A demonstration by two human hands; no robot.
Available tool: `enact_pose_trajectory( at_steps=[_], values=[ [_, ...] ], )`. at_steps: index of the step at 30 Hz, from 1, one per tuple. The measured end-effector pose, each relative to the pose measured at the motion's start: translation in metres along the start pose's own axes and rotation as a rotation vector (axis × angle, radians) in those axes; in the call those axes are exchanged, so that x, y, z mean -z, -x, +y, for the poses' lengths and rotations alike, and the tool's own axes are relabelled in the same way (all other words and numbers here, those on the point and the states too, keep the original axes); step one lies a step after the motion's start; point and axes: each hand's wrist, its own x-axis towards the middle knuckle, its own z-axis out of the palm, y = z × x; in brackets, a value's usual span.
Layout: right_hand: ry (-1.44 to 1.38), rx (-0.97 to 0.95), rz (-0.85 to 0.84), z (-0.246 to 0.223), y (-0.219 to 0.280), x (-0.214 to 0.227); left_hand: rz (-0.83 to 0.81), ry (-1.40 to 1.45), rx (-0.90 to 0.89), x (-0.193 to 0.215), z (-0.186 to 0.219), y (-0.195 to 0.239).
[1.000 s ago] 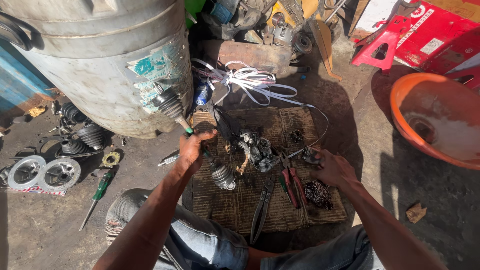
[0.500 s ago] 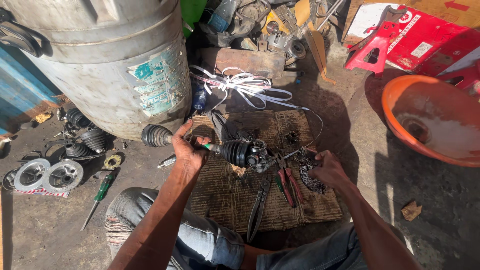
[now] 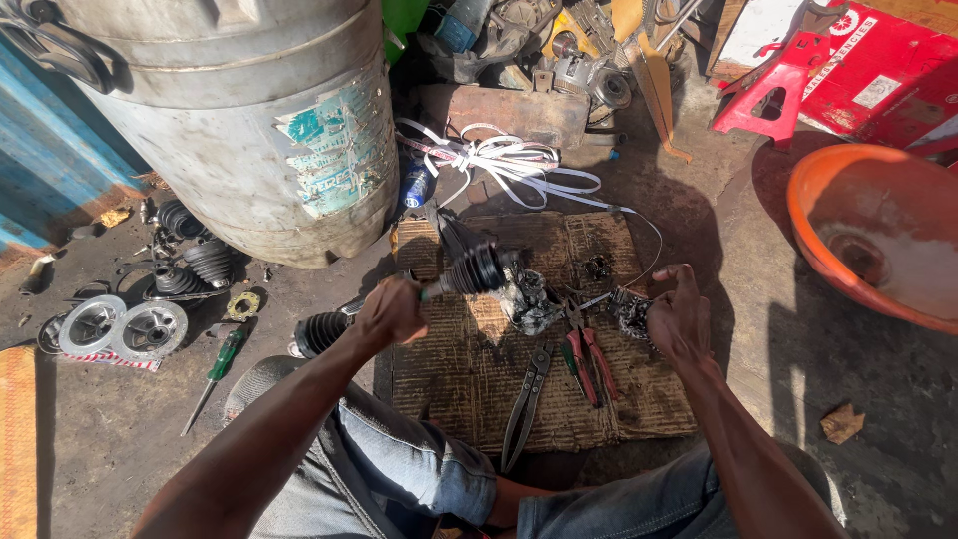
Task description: The person cleans a cylindrical metal car part using a patterned cloth, wiping the exterior and interior surfaces. The person then wipes a rubber boot and a small metal component with the same cloth, handling each item individually on a woven mat.
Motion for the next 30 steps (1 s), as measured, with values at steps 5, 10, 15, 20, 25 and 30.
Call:
enact_pose_trajectory(
  at_steps=[5,10,15,20,25,30],
  values=[
    [0.072,-0.201,-0.093,-0.012,0.004,0.013,-0.081,-0.187,-0.315,-0.061,-0.057,0.01],
    [0.058,-0.106,-0.09,-0.007,-0.002,-0.009,-0.632,-0.306,0.085,-0.049,-0.017,0.014],
    [-0.223,-0.211,-0.206,-0.021,-0.007,-0.024,-0.399,-0.226,0.102,0.02,0.044,0.035],
    [-0.662,-0.415,-0.274,-0.094,0.014,-0.026,0.006,0.129,0.01,0.065,0.119,0.033],
    [-0.223,-0.009,-0.416,-0.149,0.063,-0.085,0.47,0.097,-0.172,0.015,0.192,-0.003],
    [-0.172,0.101,-0.228,-0.102,0.041,-0.099,0.496,0.3,-0.216,-0.006,0.221,-0.003]
  ],
)
